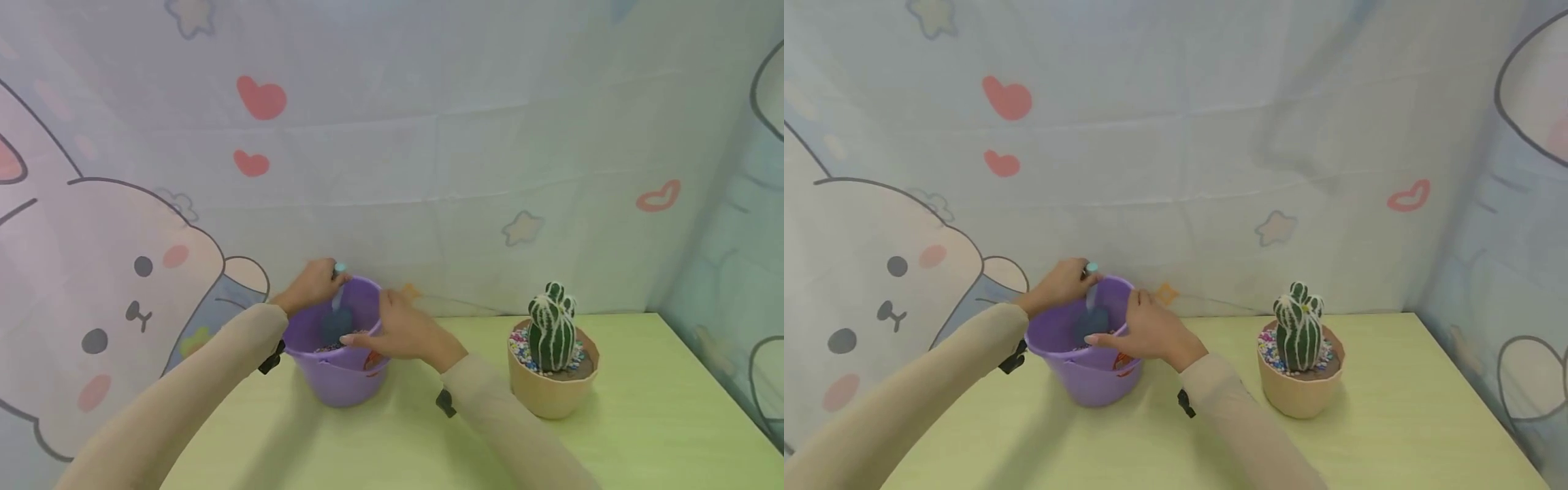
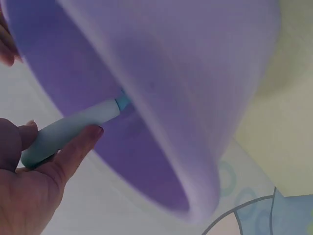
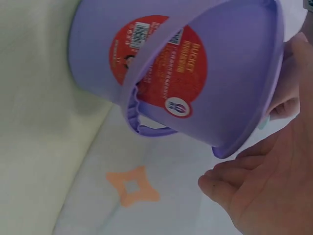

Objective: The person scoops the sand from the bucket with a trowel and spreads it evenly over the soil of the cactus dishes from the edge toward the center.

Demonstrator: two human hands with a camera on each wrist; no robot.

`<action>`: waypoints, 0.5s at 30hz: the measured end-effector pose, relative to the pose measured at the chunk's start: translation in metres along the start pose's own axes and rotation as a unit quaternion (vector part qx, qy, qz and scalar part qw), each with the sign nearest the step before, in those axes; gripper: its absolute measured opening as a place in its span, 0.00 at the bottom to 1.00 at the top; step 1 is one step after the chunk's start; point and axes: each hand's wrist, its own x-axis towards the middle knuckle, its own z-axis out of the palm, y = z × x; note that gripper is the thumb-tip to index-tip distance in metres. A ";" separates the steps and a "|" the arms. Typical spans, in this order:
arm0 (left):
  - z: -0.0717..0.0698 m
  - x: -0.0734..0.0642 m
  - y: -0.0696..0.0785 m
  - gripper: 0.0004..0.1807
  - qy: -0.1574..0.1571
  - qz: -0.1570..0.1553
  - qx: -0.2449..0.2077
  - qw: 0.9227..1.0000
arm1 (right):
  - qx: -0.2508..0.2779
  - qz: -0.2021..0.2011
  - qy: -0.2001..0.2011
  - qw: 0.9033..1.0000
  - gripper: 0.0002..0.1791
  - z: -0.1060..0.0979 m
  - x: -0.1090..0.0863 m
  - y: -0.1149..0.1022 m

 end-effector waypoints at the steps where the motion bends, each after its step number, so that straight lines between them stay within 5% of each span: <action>1: 0.002 0.000 0.000 0.20 0.000 0.001 0.000 1.000 | -0.012 0.012 0.000 1.000 0.71 0.003 0.001 0.000; 6: 0.009 -0.001 -0.006 0.16 0.006 -0.014 -0.001 1.000 | -0.064 0.032 -0.021 0.997 0.77 0.015 0.004 -0.001; 15: 0.015 0.011 -0.014 0.14 0.016 -0.056 -0.022 0.998 | -0.071 0.037 -0.028 0.996 0.76 0.011 0.007 -0.003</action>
